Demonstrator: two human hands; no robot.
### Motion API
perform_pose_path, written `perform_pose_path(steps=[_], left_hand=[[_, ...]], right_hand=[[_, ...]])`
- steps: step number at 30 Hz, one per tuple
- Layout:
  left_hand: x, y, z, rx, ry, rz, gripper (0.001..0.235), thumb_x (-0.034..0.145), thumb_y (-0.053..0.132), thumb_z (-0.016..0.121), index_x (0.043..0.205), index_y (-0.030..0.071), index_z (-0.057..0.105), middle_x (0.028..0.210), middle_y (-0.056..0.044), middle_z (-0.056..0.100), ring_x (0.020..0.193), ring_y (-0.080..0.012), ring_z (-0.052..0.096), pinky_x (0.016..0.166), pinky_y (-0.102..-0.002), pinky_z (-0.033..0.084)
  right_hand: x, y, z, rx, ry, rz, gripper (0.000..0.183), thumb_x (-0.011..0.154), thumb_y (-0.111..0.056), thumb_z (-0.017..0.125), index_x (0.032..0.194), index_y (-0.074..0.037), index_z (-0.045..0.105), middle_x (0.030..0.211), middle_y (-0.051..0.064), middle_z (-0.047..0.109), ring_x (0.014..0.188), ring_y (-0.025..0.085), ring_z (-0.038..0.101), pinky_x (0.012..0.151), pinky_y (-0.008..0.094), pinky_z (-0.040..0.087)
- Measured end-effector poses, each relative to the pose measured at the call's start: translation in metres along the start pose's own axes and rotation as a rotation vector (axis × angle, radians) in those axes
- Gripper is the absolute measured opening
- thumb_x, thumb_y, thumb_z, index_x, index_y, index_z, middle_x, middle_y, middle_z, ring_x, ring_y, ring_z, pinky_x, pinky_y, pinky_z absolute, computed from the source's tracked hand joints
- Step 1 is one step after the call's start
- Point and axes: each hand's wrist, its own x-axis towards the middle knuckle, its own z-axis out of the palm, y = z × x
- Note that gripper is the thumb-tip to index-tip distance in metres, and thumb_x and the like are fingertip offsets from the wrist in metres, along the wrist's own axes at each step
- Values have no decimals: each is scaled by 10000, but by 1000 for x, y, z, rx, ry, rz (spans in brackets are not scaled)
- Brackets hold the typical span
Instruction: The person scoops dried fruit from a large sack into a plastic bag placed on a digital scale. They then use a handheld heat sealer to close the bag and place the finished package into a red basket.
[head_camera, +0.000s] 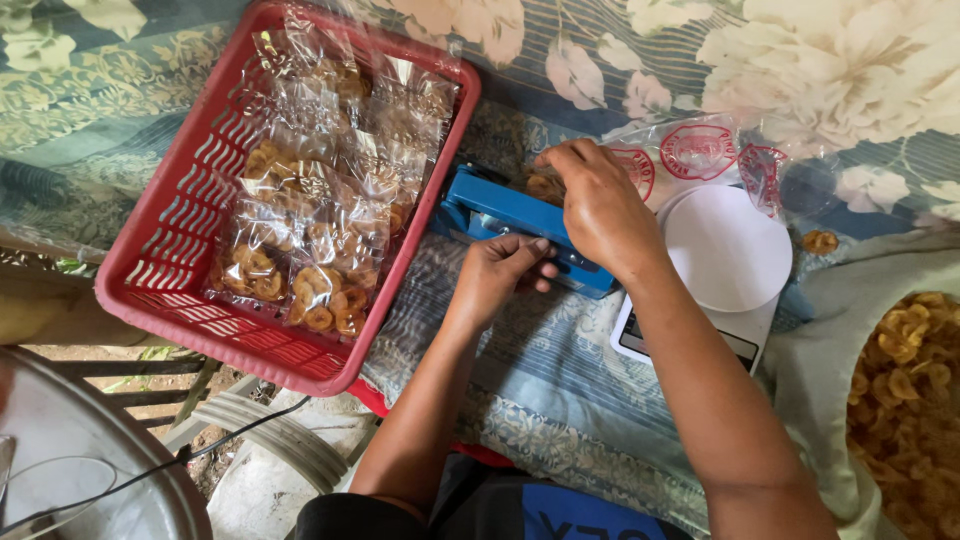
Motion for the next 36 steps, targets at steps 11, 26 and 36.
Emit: perform_pose_path(steps=[11, 26, 36], left_hand=[[2, -6, -3, 20, -13, 27, 295, 1014, 282, 644, 1019, 8, 753, 837, -51, 760, 672, -91, 676, 614, -222, 520], [4, -7, -2, -28, -12, 19, 291, 1009, 262, 662, 1020, -14, 753, 831, -56, 753, 690, -90, 665, 653, -223, 540], [6, -8, -3, -16, -13, 10, 295, 1006, 272, 660, 1018, -9, 750, 831, -53, 755, 691, -92, 663, 651, -224, 534]], right_hand=[[-3, 5, 2, 11, 39, -40, 473, 803, 155, 479, 1202, -22, 662, 1222, 202, 639, 1193, 420, 577, 1019, 485, 465], [-1, 4, 1, 6, 17, -16, 465, 827, 135, 456, 1208, -37, 662, 1227, 185, 648, 1211, 406, 573, 1052, 488, 442], [-2, 1, -1, -3, 1, 19, 433, 843, 116, 467, 1202, -35, 655, 1214, 195, 655, 1181, 411, 584, 985, 495, 468]])
